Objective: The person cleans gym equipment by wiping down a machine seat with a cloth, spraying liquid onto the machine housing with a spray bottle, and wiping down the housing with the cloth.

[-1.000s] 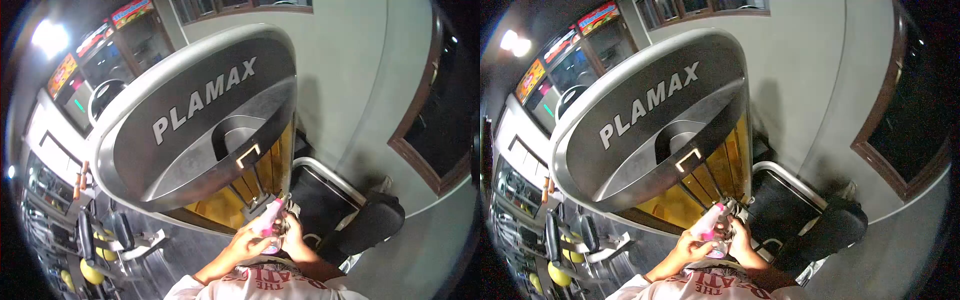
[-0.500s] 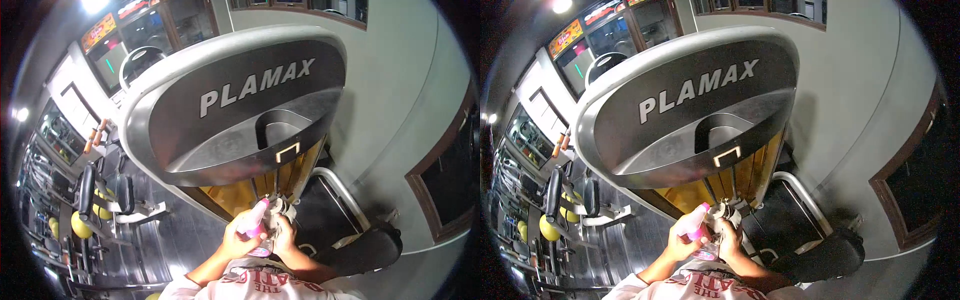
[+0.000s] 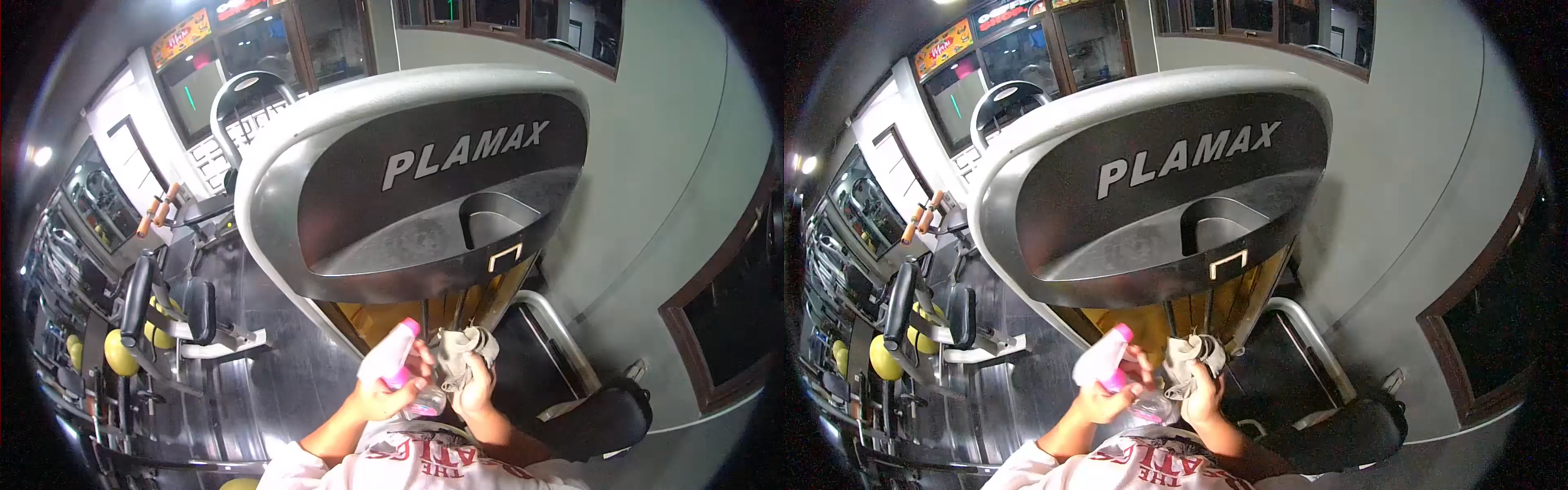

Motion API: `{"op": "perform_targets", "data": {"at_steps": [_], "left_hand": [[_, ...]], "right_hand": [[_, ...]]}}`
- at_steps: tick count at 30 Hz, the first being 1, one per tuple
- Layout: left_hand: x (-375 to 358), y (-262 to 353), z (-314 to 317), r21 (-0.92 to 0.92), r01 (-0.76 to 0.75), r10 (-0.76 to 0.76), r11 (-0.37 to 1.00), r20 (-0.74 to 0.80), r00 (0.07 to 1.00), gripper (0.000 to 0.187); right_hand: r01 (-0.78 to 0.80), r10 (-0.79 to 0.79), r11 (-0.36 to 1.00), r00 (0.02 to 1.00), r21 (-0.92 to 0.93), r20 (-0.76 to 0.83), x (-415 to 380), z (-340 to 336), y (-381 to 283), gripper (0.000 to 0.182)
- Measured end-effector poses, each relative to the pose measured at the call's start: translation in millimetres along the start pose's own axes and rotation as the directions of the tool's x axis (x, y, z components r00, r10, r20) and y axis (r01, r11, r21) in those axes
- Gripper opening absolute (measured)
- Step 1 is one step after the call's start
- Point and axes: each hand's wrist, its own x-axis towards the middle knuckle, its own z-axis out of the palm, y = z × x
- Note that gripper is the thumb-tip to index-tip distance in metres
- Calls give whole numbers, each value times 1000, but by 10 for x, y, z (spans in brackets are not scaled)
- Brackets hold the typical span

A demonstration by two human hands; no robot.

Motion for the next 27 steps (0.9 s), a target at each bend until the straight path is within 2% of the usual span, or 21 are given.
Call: {"op": "perform_targets", "data": {"at_steps": [1,2,3,4,5,9,12,13,15,24,27], "left_hand": [[-17,37,-90,58,-41,43,997,-27,999,54],[-17,131,-123,74,-61,67,995,-85,994,53],[-12,234,-153,89,-79,91,993,-143,986,52],[-35,292,-242,194,-63,99,979,-184,978,54],[-39,380,-268,122,-77,103,990,-222,970,60],[-76,494,-589,286,-279,342,917,-200,918,63],[0,803,-557,307,-294,388,905,-314,866,63],[10,858,-562,381,-267,407,885,-356,841,64],[-27,830,-693,402,-304,451,863,-346,823,63],[-87,787,-970,457,-341,499,822,-288,817,44],[-103,912,-902,514,-242,436,823,-299,849,38]], "right_hand": [[64,-64,998,997,3,-43,-44,147,-48,39],[4,-2,1000,999,-28,48,-60,99,-99,40],[3,-2,1000,998,-27,62,-52,54,-83,39],[2,0,1000,997,-26,75,-29,3,-40,39],[0,2,1000,996,-25,88,-18,-18,-11,39],[58,-55,998,995,-30,81,-26,78,-35,38],[45,-46,999,993,10,111,-36,87,-78,36],[67,-64,998,993,-22,99,-24,81,-62,37],[108,-102,991,992,-85,76,-1,59,-24,39],[117,-104,989,984,-86,141,50,116,-34,41],[145,-138,989,965,-18,222,36,274,-116,39]]}}
